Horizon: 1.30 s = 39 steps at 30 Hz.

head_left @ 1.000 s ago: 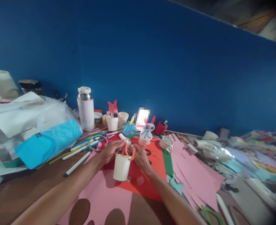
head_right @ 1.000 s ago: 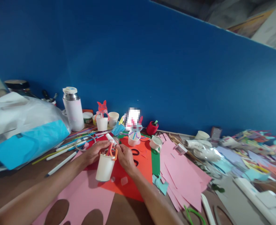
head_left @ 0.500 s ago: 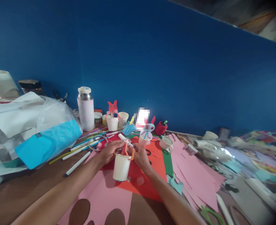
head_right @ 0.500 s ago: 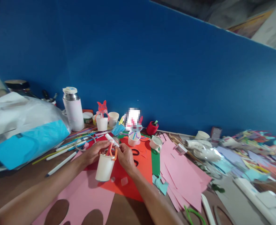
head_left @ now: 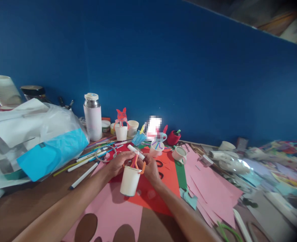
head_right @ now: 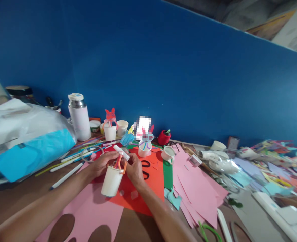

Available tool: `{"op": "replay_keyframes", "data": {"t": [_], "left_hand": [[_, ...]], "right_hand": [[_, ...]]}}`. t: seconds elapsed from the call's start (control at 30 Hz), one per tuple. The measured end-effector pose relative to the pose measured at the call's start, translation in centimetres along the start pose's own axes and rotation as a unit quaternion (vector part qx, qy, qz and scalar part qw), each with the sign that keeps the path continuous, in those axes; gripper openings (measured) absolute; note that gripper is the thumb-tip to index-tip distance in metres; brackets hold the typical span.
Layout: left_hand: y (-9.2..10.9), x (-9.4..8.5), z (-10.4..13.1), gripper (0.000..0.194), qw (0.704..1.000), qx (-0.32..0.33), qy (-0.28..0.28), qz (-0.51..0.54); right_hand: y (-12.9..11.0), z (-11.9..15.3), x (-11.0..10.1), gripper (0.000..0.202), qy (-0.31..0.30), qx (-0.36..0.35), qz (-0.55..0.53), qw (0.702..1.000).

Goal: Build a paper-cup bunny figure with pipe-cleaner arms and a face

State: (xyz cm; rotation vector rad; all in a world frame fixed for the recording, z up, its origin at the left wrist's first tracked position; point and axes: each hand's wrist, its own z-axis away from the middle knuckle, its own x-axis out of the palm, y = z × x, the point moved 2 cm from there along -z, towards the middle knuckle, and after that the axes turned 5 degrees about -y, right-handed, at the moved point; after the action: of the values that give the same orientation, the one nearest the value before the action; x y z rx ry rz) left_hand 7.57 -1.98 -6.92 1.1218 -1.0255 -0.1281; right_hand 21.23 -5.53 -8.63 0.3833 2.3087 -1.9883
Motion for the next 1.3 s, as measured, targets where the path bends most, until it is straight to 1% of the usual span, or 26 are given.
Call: {"op": "replay_keyframes", "data": {"t": [0.1,0.33,0.47,0.6,0.67,0.77,0.83,0.97,1.17,1.3], "left_hand": [[-0.1,0.0,0.0,0.020,1.000,0.000,0.007,0.002],[-0.3,-0.3,-0.1,0.017,1.000,-0.003,0.017,0.007],[-0.4,-0.5,-0.1,0.016,1.000,0.000,0.026,0.009],[-0.4,-0.2,-0.1,0.019,1.000,-0.001,0.011,0.005],[-0.3,0.1,0.0,0.020,1.000,0.000,0.002,0.004],[0.1,0.1,0.1,0.018,1.000,-0.004,0.007,-0.007],[0.3,-0.2,0.1,0.018,0.999,-0.018,0.016,-0.022],[0.8,-1.0,0.2,0.023,0.997,-0.051,0.015,-0.063],[1.3,-2.1,-0.1,0.033,0.979,-0.051,0.029,-0.196],[1.5,-2.3,-0.2,0.035,0.968,-0.051,0.039,-0.244]], "right_hand": [[0.0,0.0,0.0,0.027,0.006,0.000,-0.001,1.000],[-1.0,0.2,-0.1,0.025,0.022,-0.030,0.003,0.999],[-0.9,0.1,-0.1,0.026,0.040,-0.038,-0.024,0.998],[-1.2,0.2,-0.3,0.024,0.054,-0.054,-0.065,0.995],[-1.6,0.3,-0.6,0.021,0.063,-0.065,-0.069,0.993],[-2.2,0.5,-1.2,0.018,0.097,-0.078,-0.067,0.990],[-2.5,0.5,-1.6,0.017,0.109,-0.084,-0.077,0.988],[-2.4,0.2,-2.1,0.016,0.110,-0.091,-0.095,0.985],[-1.7,-0.2,-2.2,0.025,0.112,-0.092,-0.098,0.985],[-2.5,-0.1,-2.2,0.028,0.113,-0.103,-0.094,0.984]]}}
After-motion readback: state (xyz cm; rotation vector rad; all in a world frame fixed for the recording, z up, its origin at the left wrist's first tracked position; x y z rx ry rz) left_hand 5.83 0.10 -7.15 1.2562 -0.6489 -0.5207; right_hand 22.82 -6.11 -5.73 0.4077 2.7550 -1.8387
